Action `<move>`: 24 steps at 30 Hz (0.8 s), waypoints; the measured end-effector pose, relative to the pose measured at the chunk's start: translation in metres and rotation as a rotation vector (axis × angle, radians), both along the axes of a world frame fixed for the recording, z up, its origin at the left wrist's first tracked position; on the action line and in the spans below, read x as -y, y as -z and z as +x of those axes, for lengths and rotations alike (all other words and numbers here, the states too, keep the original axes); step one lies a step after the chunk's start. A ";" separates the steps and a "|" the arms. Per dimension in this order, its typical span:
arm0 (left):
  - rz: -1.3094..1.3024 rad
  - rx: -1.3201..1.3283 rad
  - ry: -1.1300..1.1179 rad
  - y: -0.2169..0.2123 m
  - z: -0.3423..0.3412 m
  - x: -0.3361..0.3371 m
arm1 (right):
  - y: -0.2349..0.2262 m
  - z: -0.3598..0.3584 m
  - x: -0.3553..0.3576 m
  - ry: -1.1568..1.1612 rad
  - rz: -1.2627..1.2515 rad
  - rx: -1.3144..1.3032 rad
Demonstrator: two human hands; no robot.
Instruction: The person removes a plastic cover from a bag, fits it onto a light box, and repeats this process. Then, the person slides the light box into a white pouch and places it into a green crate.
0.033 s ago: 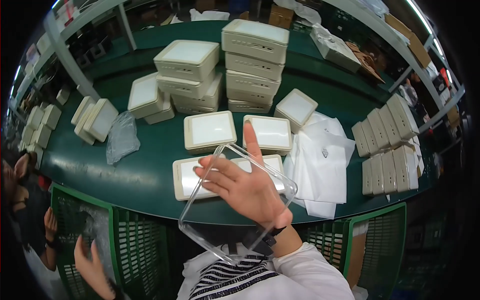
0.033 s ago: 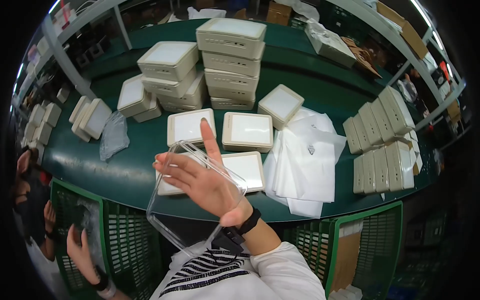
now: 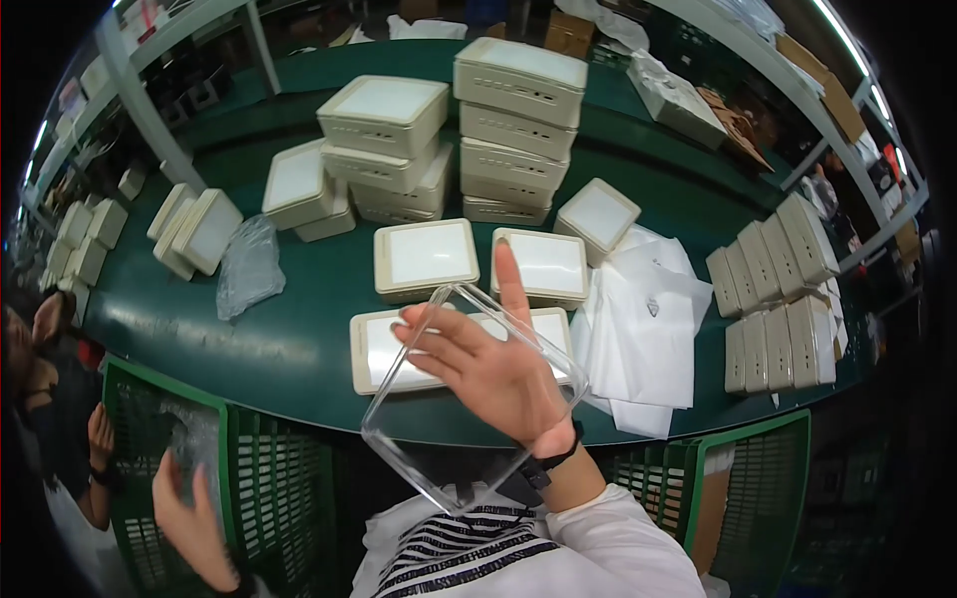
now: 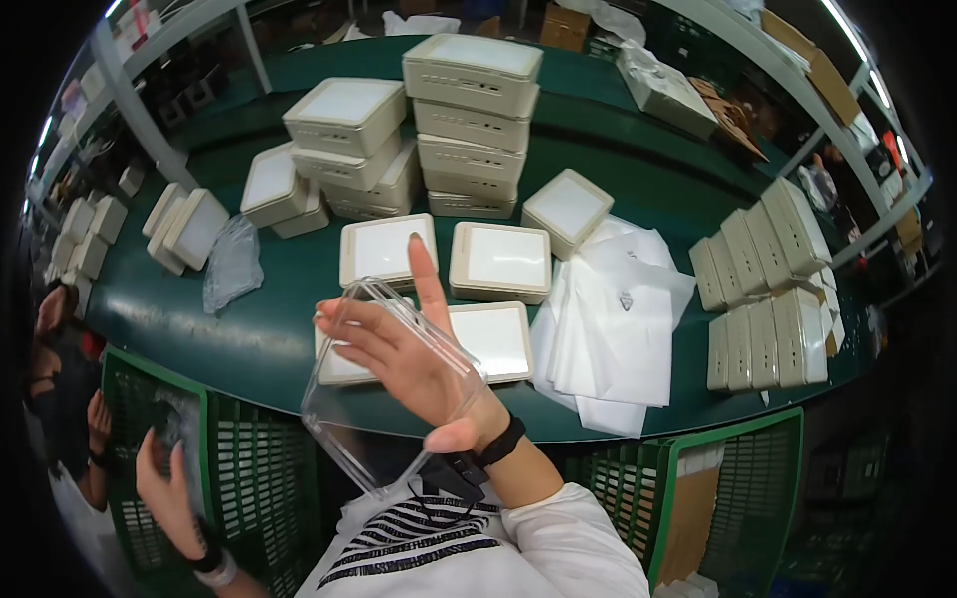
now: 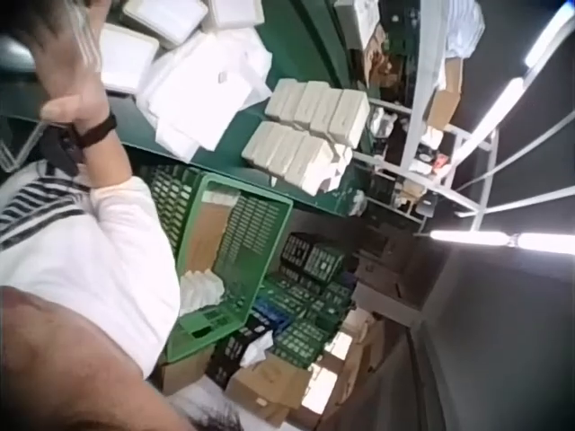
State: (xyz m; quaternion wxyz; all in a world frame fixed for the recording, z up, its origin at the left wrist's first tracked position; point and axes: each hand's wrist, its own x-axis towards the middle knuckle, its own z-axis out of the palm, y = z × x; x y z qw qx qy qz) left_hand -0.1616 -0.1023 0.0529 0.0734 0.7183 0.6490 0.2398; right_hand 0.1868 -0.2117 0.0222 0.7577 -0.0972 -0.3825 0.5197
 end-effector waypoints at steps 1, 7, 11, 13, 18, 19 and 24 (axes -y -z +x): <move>0.097 0.070 0.173 -0.004 0.028 0.011 | 0.001 -0.002 -0.003 0.092 -0.033 0.114; -0.168 0.378 0.994 0.012 0.140 0.032 | 0.010 -0.012 0.001 0.218 -0.103 0.388; -0.304 0.562 1.187 0.038 0.162 0.034 | 0.006 -0.020 0.010 0.189 -0.148 0.425; -0.354 0.650 1.180 0.049 0.162 0.035 | 0.006 -0.023 0.014 0.116 -0.195 0.367; -0.403 0.778 1.258 0.066 0.154 0.037 | 0.013 -0.024 0.018 0.070 -0.151 0.402; -0.438 0.807 1.227 0.072 0.151 0.038 | 0.013 -0.025 0.018 0.062 -0.156 0.504; -0.653 1.157 1.105 0.089 0.139 0.046 | 0.004 -0.039 0.025 0.126 -0.188 0.809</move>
